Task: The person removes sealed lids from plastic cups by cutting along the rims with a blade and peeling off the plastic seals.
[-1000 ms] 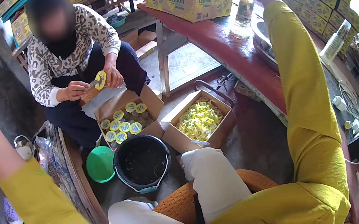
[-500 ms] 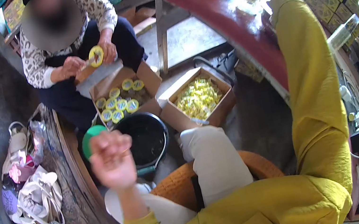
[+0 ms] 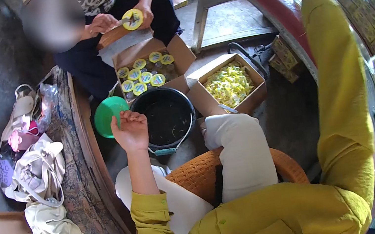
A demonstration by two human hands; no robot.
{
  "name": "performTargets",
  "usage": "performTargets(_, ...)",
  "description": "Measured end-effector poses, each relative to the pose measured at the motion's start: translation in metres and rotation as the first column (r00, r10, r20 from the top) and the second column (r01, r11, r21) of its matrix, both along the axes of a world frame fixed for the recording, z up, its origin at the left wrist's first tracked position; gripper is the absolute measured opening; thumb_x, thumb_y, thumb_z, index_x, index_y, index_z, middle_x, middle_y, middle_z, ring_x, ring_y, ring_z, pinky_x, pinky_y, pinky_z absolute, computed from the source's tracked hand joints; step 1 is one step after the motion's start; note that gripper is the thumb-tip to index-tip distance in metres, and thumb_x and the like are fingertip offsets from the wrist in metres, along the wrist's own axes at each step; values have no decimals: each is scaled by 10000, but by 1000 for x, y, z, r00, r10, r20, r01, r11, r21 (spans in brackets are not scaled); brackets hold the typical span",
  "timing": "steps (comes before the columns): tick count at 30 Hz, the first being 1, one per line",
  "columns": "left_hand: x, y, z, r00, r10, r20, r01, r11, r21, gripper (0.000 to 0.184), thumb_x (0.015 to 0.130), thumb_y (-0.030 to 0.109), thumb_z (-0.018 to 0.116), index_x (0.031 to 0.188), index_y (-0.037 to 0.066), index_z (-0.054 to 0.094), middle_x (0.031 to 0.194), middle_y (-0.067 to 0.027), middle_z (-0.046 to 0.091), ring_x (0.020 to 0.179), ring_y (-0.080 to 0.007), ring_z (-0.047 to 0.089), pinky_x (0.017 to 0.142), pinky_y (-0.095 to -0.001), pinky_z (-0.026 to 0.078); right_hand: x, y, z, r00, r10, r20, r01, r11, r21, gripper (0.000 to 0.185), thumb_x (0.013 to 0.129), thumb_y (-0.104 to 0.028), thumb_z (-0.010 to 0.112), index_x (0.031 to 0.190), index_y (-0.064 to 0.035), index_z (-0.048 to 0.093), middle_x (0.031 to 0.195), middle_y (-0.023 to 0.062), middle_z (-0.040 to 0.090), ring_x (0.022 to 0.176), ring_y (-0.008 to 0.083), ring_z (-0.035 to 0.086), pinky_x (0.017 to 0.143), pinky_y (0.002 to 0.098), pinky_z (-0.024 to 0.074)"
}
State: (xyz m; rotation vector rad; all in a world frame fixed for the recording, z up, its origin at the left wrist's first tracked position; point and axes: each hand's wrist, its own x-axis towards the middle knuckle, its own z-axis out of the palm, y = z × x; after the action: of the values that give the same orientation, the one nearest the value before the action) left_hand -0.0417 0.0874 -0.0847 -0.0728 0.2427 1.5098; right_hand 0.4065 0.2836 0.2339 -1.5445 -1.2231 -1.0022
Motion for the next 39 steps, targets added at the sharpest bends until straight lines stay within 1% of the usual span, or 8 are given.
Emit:
performTargets(5, -23, -1, -1, 996, 93, 7, -93, 995, 22, 210, 833, 273, 477, 813, 65, 487, 713, -21, 464, 650, -148, 425, 627, -289, 342, -95, 36, -178, 950, 298, 92, -308, 944, 120, 177, 781, -173, 514, 835, -4, 523, 805, 194, 543, 764, 380, 525, 698, 457, 426)
performTargets(9, -27, -2, 10, 988, 153, -2, -153, 988, -18, 185, 837, 262, 482, 802, 80, 485, 704, -1, 459, 645, -130, 427, 628, -276, 348, -144, 32, -361, 931, 347, -112, -359, 821, -444, 273, 736, -174, 535, 971, -42, 491, 1035, 192, 462, 833, 357, 535, 685, 449, 468)
performTargets(11, -26, -2, 3, 991, 132, 11, -132, 991, -21, 194, 845, 264, 472, 823, 72, 488, 722, -11, 457, 664, -139, 423, 636, -280, 342, -168, 27, -416, 925, 323, -199, -336, 457, -823, 355, 758, -229, 530, 1061, -46, 528, 992, 133, 530, 927, 311, 534, 787, 396, 458)
performTargets(13, -17, -2, 12, 993, 118, -19, -120, 989, -86, 190, 845, 276, 479, 813, 88, 487, 713, 3, 456, 654, -130, 424, 638, -273, 345, -191, 24, -460, 871, 490, -41, -282, 431, -857, 343, 766, -272, 560, 1045, -74, 542, 1019, 108, 538, 994, 284, 520, 829, 388, 450)
performTargets(14, -15, -2, 14, 992, 115, -48, -120, 984, -130, 195, 850, 286, 473, 821, 94, 484, 712, 8, 439, 654, -129, 413, 632, -275, 340, -196, 41, -489, 860, 474, -189, -338, 251, -907, 376, 730, -288, 610, 1037, -81, 542, 1045, 108, 528, 996, 287, 520, 825, 394, 454)
performTargets(17, -17, -2, 11, 995, 89, -38, -93, 988, -122, 196, 862, 278, 457, 878, 83, 476, 744, 4, 442, 670, -128, 410, 632, -273, 336, -224, 58, -518, 812, 442, -382, -474, 118, -873, 480, 647, -341, 680, 1025, -72, 558, 988, 123, 538, 967, 272, 530, 813, 378, 456)
performTargets(31, -15, 6, 8, 988, 112, -108, -142, 932, -333, 209, 883, 293, 402, 920, 94, 454, 756, 16, 397, 679, -115, 397, 633, -276, 325, -294, 110, -608, 920, 286, -269, -263, -62, -963, 996, 527, -483, 744, 1294, -53, 275, 1175, 134, 452, 1079, 298, 466, 837, 419, 454)
performTargets(39, -20, 8, 2, 946, 92, -311, -173, 954, -246, 186, 863, 268, 432, 941, 100, 444, 781, 19, 402, 693, -110, 401, 653, -279, 341, -294, 104, -554, 924, 320, -209, -288, 221, -932, 780, 577, -504, 690, 1118, -6, 432, 982, 157, 546, 896, 295, 573, 762, 387, 473)
